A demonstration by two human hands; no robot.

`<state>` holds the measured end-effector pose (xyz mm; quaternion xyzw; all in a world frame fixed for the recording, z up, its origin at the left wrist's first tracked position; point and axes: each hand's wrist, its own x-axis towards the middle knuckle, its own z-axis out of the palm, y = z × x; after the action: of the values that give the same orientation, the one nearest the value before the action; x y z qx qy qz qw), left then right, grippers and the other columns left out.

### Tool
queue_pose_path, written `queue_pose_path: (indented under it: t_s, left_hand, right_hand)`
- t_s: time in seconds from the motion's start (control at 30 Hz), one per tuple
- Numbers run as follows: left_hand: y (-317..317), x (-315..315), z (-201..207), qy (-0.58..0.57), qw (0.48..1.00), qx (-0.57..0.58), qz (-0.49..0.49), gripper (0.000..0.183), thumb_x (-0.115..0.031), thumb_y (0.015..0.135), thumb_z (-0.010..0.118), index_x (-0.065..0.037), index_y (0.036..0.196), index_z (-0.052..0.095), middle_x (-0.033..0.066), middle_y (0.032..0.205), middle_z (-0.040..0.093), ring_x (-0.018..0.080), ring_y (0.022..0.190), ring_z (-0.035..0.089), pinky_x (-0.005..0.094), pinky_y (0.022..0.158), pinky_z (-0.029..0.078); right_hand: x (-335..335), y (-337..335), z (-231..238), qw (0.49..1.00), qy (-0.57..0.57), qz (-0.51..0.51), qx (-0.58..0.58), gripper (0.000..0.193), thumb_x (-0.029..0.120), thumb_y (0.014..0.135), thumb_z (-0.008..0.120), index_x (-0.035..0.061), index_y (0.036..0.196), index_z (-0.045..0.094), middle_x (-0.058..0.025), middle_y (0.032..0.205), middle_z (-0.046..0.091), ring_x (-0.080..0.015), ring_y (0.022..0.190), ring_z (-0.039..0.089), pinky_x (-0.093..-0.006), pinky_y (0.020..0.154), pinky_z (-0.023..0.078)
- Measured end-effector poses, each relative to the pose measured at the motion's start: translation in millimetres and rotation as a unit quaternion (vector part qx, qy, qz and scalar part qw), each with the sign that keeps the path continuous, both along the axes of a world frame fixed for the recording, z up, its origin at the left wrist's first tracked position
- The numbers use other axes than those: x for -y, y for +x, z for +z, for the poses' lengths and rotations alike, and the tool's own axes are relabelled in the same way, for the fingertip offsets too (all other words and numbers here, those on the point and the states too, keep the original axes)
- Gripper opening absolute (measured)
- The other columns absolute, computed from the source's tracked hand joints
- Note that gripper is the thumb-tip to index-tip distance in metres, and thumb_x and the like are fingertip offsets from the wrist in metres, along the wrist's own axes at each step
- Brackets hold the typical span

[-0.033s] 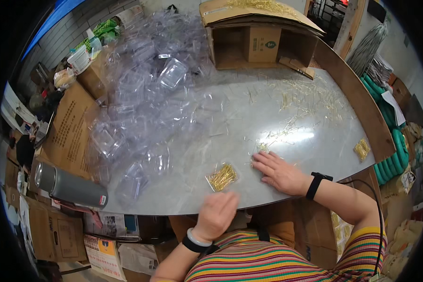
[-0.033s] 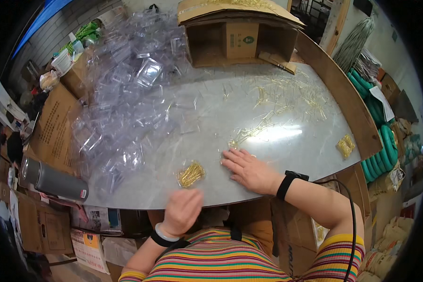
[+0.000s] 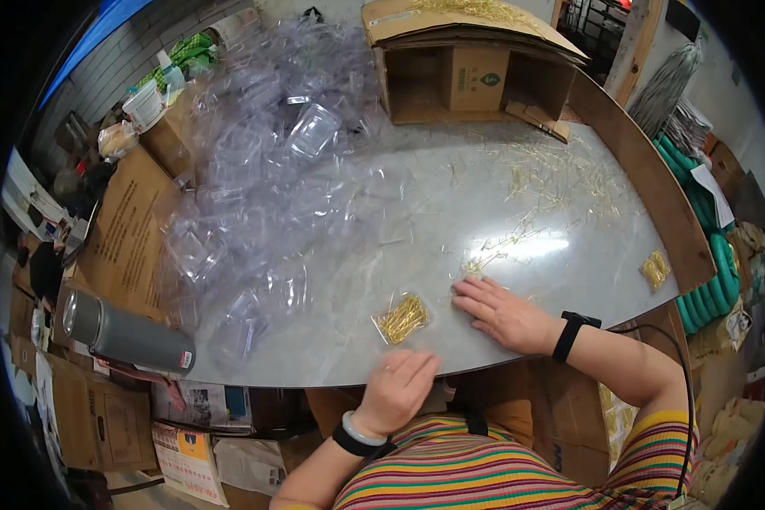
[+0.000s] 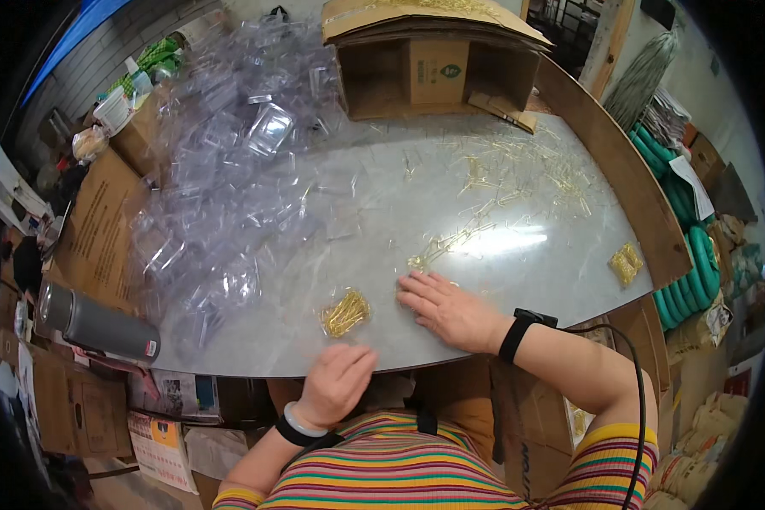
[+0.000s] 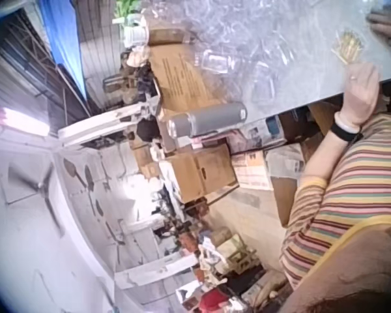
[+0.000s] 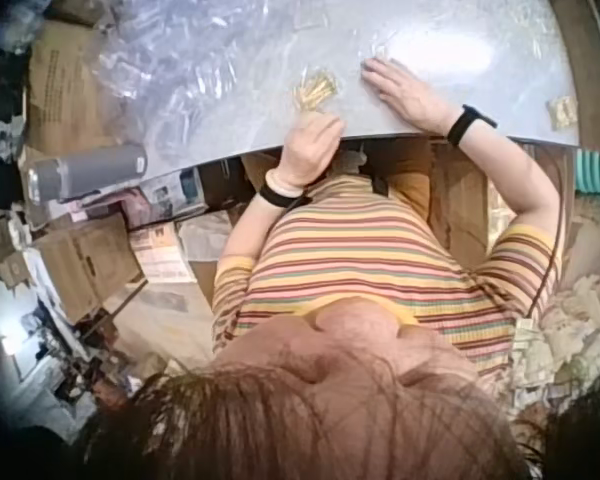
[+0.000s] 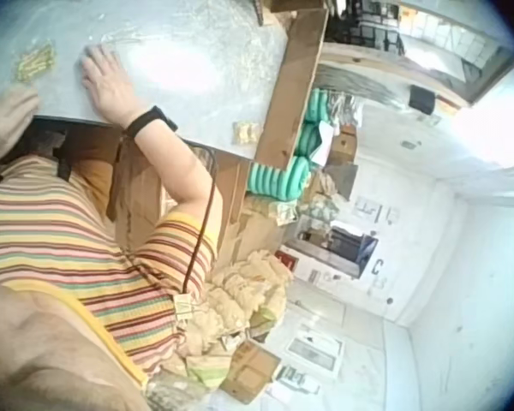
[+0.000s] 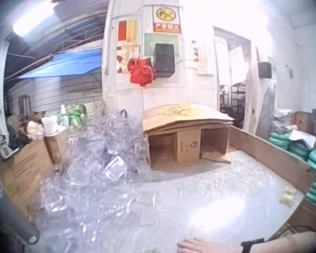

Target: Sorting, weighing, and bagging small gold-colored metal pins or components on a workbench.

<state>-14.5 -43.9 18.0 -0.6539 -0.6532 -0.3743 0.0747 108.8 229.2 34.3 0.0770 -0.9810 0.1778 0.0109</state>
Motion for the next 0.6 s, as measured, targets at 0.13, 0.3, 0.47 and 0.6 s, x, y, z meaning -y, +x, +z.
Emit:
queue_pose_path:
  t_s: [0.13, 0.3, 0.47, 0.6]
  left_hand:
    - [9.3, -14.2, -2.8, -0.047, 0.997, -0.003, 0.061, 0.038, -0.003, 0.084, 0.072, 0.004, 0.121, 0.064, 0.0162, 0.122, 0.062, 0.035, 0.11, 0.059, 0.0435, 0.096, 0.049]
    - [8.5, -21.5, 1.5, -0.09, 0.992, 0.001, 0.093, 0.045, -0.005, 0.089, 0.068, 0.008, 0.13, 0.057, 0.0232, 0.136, 0.054, 0.0412, 0.128, 0.05, 0.0493, 0.11, 0.041]
    - [6.4, -23.4, 1.8, -0.119, 0.99, 0.025, 0.077, 0.055, -0.006, 0.09, 0.067, 0.011, 0.139, 0.048, 0.028, 0.146, 0.045, 0.0458, 0.136, 0.043, 0.0528, 0.117, 0.033]
    - [6.1, -29.9, -0.9, -0.134, 0.988, 0.02, 0.075, 0.064, -0.008, 0.091, 0.068, 0.011, 0.145, 0.04, 0.0287, 0.151, 0.038, 0.0464, 0.14, 0.038, 0.0531, 0.118, 0.031]
  right_hand:
    - [4.0, -2.2, -3.6, 0.999, 0.049, 0.01, -0.007, 0.051, 0.031, 0.101, 0.054, 0.0061, 0.146, 0.048, -0.0168, 0.161, 0.034, -0.0399, 0.152, 0.025, -0.0528, 0.124, 0.023]
    - [-9.1, -2.2, -4.1, 0.989, 0.099, -0.104, -0.048, 0.062, 0.041, 0.101, 0.053, 0.0064, 0.152, 0.041, -0.018, 0.161, 0.034, -0.0428, 0.15, 0.028, -0.0535, 0.122, 0.024]
    - [-5.3, 1.0, -2.2, 0.993, 0.082, -0.086, -0.03, 0.058, 0.035, 0.102, 0.055, 0.0068, 0.151, 0.042, -0.0191, 0.16, 0.035, -0.04, 0.149, 0.031, -0.0516, 0.123, 0.025]
    - [1.9, -2.7, 3.9, 0.999, 0.015, 0.038, -0.034, 0.045, 0.022, 0.099, 0.061, 0.0063, 0.14, 0.051, -0.0179, 0.156, 0.04, -0.0394, 0.145, 0.037, -0.0488, 0.118, 0.035]
